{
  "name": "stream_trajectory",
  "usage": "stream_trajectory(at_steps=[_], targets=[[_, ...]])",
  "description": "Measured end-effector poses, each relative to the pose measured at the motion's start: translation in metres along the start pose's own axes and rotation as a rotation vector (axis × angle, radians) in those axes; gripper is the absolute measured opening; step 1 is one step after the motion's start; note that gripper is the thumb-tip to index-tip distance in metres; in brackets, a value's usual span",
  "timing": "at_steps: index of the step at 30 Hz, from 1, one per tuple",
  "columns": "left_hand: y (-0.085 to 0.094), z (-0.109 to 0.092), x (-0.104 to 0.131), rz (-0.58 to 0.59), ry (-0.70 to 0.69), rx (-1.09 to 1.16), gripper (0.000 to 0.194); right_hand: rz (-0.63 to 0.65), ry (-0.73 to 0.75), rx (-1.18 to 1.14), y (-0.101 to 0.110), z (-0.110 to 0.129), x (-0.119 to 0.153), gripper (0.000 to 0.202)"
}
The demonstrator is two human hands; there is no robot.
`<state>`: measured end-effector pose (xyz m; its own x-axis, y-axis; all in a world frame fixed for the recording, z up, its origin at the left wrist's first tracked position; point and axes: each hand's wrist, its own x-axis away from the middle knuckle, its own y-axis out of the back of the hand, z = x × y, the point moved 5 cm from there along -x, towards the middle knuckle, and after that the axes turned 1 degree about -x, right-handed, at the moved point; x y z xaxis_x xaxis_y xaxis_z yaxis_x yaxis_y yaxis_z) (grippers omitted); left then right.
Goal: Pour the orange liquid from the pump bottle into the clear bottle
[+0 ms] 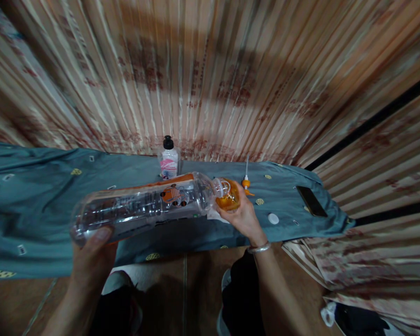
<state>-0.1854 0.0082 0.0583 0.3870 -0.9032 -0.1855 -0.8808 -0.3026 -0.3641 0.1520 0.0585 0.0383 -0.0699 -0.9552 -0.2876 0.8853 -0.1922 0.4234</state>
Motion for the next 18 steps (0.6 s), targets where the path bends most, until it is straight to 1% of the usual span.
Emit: stream_trajectory(at_steps=[3,9,14,18], targets=[[0.0009,0.0010,0.0002,-0.005,0.010,-0.004,0.040,-0.012,-0.002,0.026,0.0008,-0.0002,0.0003,0.089],[0.0000,-0.0014,0.0001,-0.010,0.008,0.000,0.047,0.004,-0.009,0.025,0.0003,0.0020,0.0005,0.089],[0.0003,-0.0018,0.0003,-0.017,0.016,-0.016,0.042,-0.002,-0.004,0.011,0.0006,0.0028,0.0002,0.088],[0.0010,-0.0013,-0.0002,-0.022,0.020,-0.011,0.046,0.004,-0.010,0.003,0.0006,-0.0004,0.0002,0.089]])
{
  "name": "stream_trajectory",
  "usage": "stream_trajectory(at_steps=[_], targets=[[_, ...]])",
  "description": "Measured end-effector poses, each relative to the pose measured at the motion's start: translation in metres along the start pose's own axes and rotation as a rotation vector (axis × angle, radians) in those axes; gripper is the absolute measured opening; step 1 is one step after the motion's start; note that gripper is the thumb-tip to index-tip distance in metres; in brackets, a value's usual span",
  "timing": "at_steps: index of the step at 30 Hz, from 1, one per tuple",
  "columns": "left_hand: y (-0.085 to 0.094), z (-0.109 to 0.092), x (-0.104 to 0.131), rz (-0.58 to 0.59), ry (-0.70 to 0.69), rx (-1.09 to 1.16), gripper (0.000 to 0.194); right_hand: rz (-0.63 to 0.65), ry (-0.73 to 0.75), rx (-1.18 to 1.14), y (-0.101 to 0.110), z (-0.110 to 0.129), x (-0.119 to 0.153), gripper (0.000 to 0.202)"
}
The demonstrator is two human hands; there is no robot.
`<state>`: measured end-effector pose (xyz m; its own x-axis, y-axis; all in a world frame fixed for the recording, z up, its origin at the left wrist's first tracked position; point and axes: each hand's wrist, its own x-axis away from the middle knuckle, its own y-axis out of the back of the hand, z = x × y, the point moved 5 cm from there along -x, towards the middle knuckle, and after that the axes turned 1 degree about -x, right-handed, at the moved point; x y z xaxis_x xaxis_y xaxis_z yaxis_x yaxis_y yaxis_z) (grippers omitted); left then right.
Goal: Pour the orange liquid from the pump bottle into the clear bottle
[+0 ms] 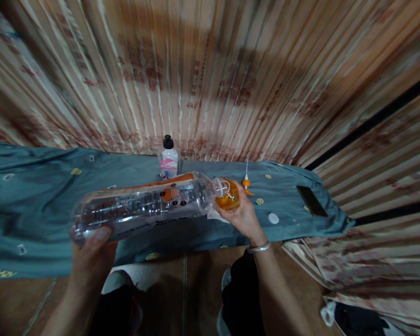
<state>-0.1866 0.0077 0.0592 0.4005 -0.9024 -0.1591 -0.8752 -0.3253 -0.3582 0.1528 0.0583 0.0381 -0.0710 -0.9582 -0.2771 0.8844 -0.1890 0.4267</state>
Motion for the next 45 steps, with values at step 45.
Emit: stream_trajectory(at_steps=[45], targets=[[-0.0012,-0.0023,-0.0011,0.014,-0.025,0.062,0.052,0.005,0.010,-0.002,-0.0015,0.0004,-0.0009,0.088]])
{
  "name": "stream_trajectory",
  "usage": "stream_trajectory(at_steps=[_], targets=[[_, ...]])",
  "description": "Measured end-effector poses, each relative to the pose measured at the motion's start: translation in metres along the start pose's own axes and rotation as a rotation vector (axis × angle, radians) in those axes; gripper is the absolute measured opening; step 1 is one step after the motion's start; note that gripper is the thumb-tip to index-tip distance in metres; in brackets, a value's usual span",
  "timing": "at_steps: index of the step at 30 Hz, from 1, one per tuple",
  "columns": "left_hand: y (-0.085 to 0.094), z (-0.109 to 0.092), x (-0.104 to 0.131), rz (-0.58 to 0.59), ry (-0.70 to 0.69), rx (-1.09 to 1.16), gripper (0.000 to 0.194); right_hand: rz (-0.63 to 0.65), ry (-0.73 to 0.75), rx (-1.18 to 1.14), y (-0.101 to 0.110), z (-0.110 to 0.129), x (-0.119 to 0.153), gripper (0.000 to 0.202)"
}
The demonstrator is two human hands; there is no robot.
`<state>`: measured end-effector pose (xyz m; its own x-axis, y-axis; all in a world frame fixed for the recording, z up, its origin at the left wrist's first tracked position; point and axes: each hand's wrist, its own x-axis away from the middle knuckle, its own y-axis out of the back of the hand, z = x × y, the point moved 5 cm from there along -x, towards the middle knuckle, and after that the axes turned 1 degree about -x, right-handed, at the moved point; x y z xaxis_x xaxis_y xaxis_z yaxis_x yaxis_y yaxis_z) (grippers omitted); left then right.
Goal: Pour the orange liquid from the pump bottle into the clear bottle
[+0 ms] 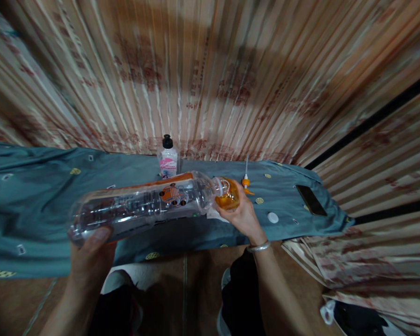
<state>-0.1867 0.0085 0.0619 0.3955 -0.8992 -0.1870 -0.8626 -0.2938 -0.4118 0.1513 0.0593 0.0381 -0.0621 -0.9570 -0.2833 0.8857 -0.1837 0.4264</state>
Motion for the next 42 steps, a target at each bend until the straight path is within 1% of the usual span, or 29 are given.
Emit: stream_trajectory(at_steps=[3,10,14,22,32,37,42], targets=[[0.0000,0.0013,-0.0001,0.014,0.000,0.001,0.050,-0.001,0.004,-0.003,0.0002,0.0009,0.0005,0.089],[-0.0001,0.0025,-0.0002,0.005,0.009,0.005,0.045,-0.001,-0.013,0.024,0.0013,-0.0017,0.0009,0.090],[-0.0010,0.0012,-0.0002,0.021,0.008,-0.009,0.049,0.000,-0.016,0.019,0.0012,-0.0017,0.0002,0.090],[-0.0019,0.0003,0.0007,0.042,0.001,-0.052,0.044,-0.010,-0.001,0.038,0.0007,0.0022,0.0008,0.090],[0.0008,0.0039,0.0001,-0.036,0.036,0.013,0.043,-0.009,-0.021,0.013,0.0017,0.0005,0.0014,0.090],[-0.0008,0.0026,0.0007,-0.024,0.051,-0.005,0.040,-0.024,-0.013,0.022,0.0016,0.0040,0.0017,0.089],[-0.0024,0.0015,0.0008,-0.010,0.031,-0.007,0.045,-0.013,-0.011,0.012,0.0004,0.0067,0.0010,0.087]])
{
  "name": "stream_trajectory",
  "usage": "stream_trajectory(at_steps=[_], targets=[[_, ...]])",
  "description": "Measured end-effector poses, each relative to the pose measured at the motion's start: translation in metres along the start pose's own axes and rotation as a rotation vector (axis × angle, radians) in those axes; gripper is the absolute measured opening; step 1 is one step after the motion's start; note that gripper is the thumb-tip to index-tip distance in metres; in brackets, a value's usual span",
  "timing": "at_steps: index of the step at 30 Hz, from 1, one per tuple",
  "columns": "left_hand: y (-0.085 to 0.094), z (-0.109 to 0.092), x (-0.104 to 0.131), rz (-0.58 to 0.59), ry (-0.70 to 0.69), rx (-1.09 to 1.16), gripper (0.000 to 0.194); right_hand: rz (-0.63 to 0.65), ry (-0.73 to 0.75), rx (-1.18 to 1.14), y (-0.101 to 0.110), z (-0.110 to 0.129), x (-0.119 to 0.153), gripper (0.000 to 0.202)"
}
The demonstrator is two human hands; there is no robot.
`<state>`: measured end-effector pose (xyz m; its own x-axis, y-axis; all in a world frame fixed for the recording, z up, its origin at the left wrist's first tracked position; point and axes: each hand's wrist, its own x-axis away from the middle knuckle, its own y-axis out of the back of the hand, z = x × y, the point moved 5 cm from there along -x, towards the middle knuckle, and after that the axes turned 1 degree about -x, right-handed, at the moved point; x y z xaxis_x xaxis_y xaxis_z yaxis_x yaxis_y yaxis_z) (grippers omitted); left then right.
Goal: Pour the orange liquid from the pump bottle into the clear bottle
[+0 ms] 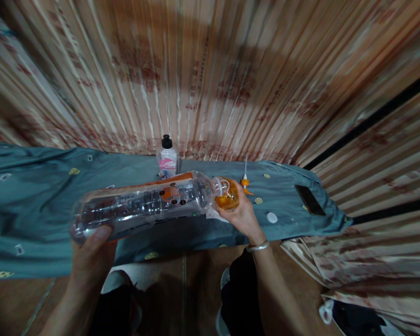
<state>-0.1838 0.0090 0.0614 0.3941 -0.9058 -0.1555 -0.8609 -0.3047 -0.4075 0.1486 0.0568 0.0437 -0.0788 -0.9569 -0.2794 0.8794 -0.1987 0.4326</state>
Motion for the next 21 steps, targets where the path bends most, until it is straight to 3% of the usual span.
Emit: stream_trajectory(at_steps=[12,21], targets=[[0.0009,0.0013,0.0006,0.000,0.018,0.018,0.041,-0.008,-0.003,-0.003,-0.0003,-0.0032,0.0007,0.088],[-0.0019,-0.0007,0.0001,-0.019,0.018,-0.012,0.050,-0.020,-0.004,0.021,0.0013,-0.0072,0.0013,0.091]])
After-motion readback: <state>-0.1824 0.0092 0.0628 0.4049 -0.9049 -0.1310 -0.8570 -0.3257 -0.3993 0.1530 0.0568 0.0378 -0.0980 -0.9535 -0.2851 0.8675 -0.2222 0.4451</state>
